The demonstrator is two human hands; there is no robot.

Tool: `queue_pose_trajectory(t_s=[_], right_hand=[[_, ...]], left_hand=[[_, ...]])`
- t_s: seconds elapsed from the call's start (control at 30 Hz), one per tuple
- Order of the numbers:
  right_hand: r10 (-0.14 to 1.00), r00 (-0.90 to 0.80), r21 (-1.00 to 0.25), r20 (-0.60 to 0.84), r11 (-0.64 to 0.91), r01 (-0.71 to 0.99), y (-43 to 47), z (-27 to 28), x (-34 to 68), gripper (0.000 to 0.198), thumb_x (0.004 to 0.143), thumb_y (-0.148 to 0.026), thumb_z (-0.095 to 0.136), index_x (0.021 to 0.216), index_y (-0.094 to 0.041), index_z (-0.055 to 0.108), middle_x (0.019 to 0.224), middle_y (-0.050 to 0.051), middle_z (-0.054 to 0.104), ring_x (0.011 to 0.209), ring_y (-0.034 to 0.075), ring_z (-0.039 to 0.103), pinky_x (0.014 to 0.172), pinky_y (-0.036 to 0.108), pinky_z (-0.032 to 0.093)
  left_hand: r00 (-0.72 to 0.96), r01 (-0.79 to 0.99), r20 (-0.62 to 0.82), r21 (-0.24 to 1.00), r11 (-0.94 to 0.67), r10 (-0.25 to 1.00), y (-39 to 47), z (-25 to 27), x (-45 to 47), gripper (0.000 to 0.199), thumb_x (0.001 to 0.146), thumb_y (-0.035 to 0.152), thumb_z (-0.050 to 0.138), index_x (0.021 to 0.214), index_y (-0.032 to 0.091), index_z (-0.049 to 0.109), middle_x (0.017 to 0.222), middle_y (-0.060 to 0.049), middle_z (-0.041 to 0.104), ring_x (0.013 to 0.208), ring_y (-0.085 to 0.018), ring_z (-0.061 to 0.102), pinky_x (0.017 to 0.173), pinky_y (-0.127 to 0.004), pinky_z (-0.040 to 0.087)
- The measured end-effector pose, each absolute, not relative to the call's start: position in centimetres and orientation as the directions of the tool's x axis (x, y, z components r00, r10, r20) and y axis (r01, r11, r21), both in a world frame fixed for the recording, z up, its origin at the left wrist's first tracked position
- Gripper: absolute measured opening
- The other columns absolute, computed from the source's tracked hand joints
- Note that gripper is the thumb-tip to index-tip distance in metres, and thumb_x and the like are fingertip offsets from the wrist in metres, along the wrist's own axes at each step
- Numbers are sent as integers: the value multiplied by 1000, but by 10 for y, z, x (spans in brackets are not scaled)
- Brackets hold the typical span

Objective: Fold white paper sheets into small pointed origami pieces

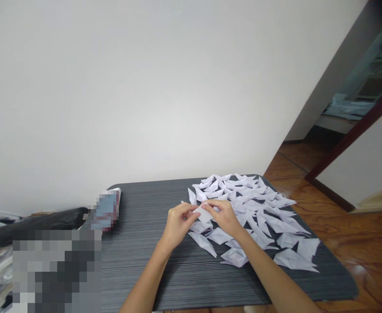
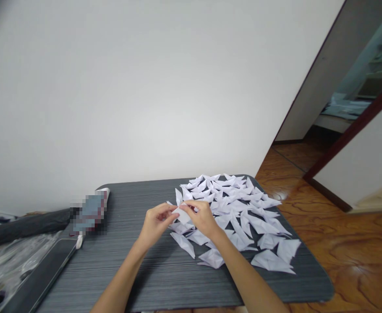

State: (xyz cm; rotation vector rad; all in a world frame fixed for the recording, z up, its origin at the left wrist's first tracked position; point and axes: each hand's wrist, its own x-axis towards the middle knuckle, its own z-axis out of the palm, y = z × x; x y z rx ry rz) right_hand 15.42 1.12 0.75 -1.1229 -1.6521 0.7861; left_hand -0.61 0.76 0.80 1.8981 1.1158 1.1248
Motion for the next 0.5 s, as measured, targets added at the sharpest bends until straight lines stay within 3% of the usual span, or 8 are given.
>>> queue_pose_trajectory(t_s=[0.17,0.5], right_hand=[[930,16,-909,367,355,220,12,3,153,22,76,-32,53,68,-15,65,67,3,65,65,17,58,62,26,46],[929,50,-915,365,349,204,13,-1,149,24,75,-34,54,66,-15,64,64,3,62,62,17,56,60,26,46]], left_hand=[[159,173,169,965,-196,973,5,2,2,25,72,35,57,66,11,61,44,1,52,37,-7,43,41,-19,34],[132,300,346,879,-370,929,1,8,4,28,77,32,52,57,13,60,50,0,54,42,-7,46,45,-19,37]])
